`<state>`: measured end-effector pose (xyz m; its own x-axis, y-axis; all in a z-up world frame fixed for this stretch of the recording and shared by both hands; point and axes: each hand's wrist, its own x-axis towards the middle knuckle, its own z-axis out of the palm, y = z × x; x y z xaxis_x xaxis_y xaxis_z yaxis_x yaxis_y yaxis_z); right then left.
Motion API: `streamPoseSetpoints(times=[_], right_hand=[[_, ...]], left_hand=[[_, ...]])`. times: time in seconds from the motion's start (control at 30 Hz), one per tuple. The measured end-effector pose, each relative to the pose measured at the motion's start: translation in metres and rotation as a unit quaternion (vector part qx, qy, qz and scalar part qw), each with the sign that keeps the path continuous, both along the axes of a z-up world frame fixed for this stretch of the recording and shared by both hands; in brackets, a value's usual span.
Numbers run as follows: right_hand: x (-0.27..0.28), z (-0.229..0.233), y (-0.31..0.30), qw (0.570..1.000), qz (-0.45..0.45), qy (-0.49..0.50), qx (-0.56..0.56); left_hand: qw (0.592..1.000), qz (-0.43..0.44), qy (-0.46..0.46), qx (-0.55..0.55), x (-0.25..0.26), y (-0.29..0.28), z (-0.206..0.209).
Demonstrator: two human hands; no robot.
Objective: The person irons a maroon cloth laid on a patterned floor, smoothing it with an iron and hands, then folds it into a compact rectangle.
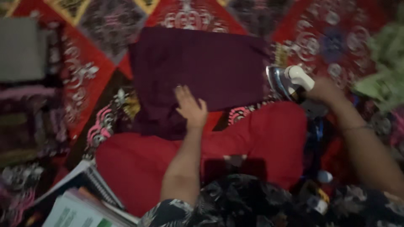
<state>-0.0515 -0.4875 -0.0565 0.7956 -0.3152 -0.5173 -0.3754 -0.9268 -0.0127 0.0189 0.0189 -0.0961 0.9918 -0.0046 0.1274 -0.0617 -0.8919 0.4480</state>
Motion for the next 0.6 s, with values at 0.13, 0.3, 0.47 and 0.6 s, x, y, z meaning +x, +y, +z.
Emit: streamPoseSetpoints(times=[0.13, 0.3, 0.47, 0.6], right_hand=[[-0.069, -0.014, -0.025, 1.000, 0.011, 0.004, 0.013], [-0.082, 0.053, -0.009, 0.962, -0.153, -0.198, 0.111], [-0.059, 0.078, 0.035, 0.763, -0.238, -0.535, 0.272], [-0.052, 0.026, 0.062, 0.712, -0.239, -0.627, 0.206]], left_hand=[[0.999, -0.014, 0.047, 0.018, 0.000, 0.003, 0.006], [0.998, -0.012, 0.033, 0.057, -0.001, 0.003, 0.016], [0.998, -0.020, 0.033, 0.047, -0.002, 0.000, 0.022], [0.996, -0.018, 0.068, 0.058, -0.002, -0.001, 0.028]])
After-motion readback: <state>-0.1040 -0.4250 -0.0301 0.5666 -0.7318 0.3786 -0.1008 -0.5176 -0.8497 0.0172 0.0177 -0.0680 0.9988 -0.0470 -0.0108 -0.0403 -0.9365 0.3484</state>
